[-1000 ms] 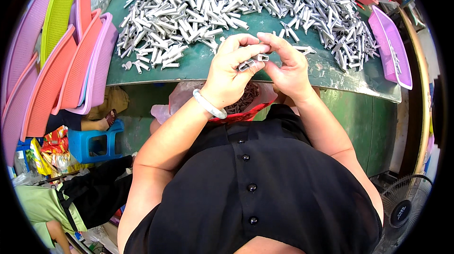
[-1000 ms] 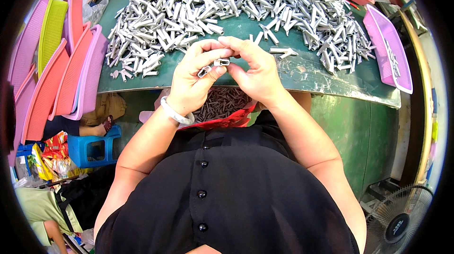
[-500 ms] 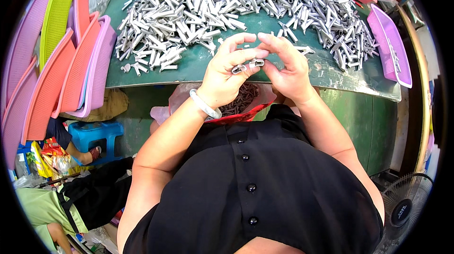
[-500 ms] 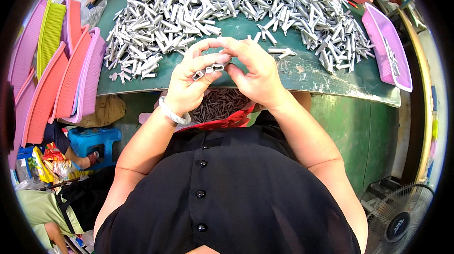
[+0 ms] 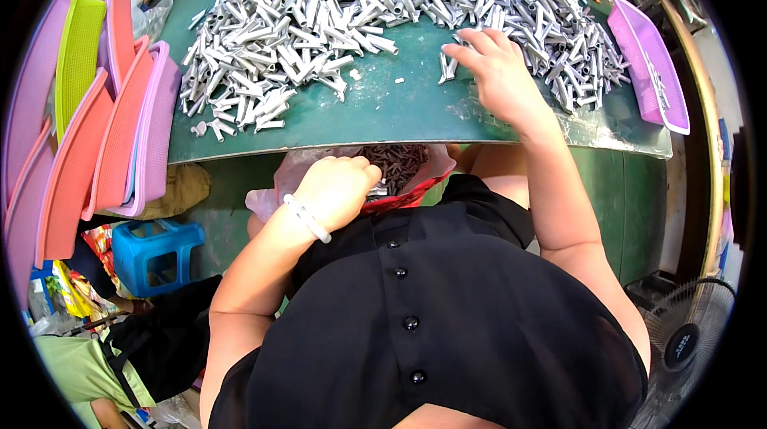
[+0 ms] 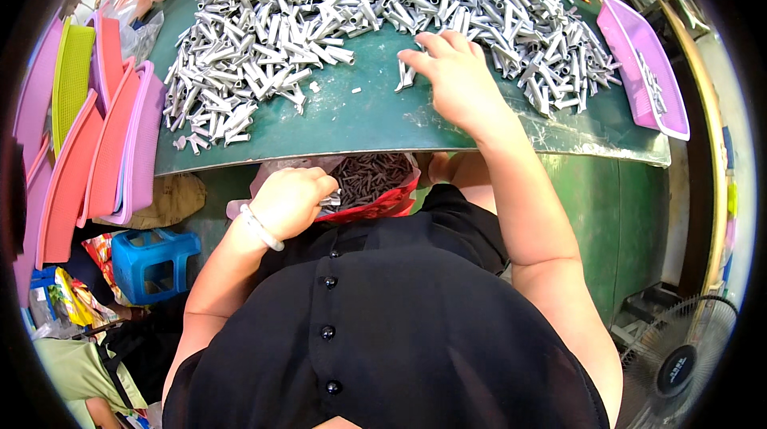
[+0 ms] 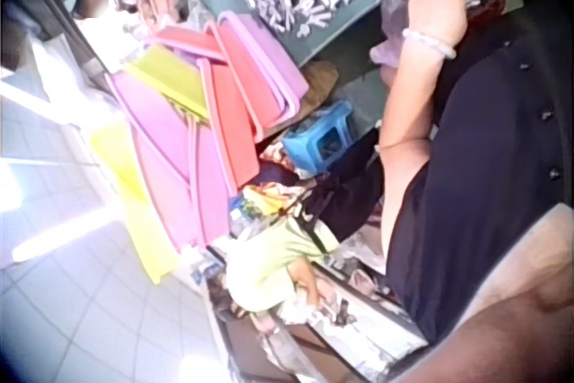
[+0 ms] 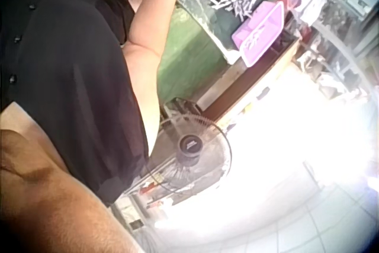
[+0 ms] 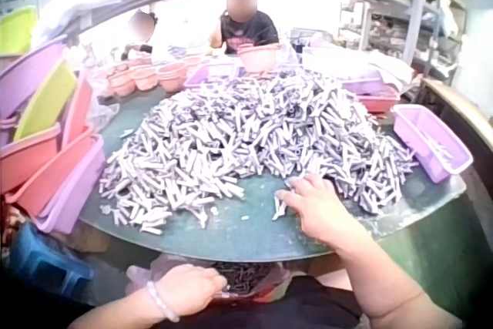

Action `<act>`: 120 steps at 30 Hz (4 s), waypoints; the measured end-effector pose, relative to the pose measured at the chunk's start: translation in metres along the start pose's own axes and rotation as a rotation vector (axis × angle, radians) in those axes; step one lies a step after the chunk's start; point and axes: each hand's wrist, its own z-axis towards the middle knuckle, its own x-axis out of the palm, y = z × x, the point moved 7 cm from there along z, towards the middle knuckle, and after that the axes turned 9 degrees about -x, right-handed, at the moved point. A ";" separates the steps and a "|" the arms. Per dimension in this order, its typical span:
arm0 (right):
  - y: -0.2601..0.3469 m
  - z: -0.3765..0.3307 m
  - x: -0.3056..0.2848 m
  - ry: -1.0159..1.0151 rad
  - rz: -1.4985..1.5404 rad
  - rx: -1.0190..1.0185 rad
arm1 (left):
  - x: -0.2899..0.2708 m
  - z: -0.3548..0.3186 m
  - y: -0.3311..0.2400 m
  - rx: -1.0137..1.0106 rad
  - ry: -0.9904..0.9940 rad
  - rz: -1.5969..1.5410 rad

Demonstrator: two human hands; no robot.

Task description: The person sits at a table and repeatedly picks up small metal sleeves and dark rubber grommets, inserting the grommet into the sleeve by hand. The assembled units are placed into a red container below the table.

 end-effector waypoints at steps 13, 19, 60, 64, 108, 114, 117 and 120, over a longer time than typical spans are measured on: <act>0.010 0.010 0.005 -0.054 0.362 -0.106 | -0.048 0.031 -0.008 -0.052 -0.507 -0.479; 0.023 0.008 -0.017 -0.191 0.997 -0.154 | -0.057 0.050 0.000 -0.013 -0.730 -0.932; 0.031 -0.012 0.014 -0.271 1.712 0.400 | -0.004 0.045 0.009 -0.180 -0.040 -2.114; 0.050 -0.007 0.024 -0.302 1.977 0.522 | -0.005 0.044 0.001 -0.206 0.000 -2.023; -0.018 -0.004 0.007 -0.009 -0.178 0.382 | -0.052 -0.012 -0.006 0.002 -0.501 -0.282; -0.028 -0.002 0.012 0.016 0.017 0.404 | -0.012 -0.014 0.012 -0.082 -0.318 0.040; -0.026 -0.009 0.025 -0.103 0.634 0.504 | -0.019 -0.008 0.012 -0.133 -0.290 -0.224; 0.004 -0.005 0.017 -0.300 1.052 0.350 | -0.043 0.004 0.007 -0.229 -0.392 -0.793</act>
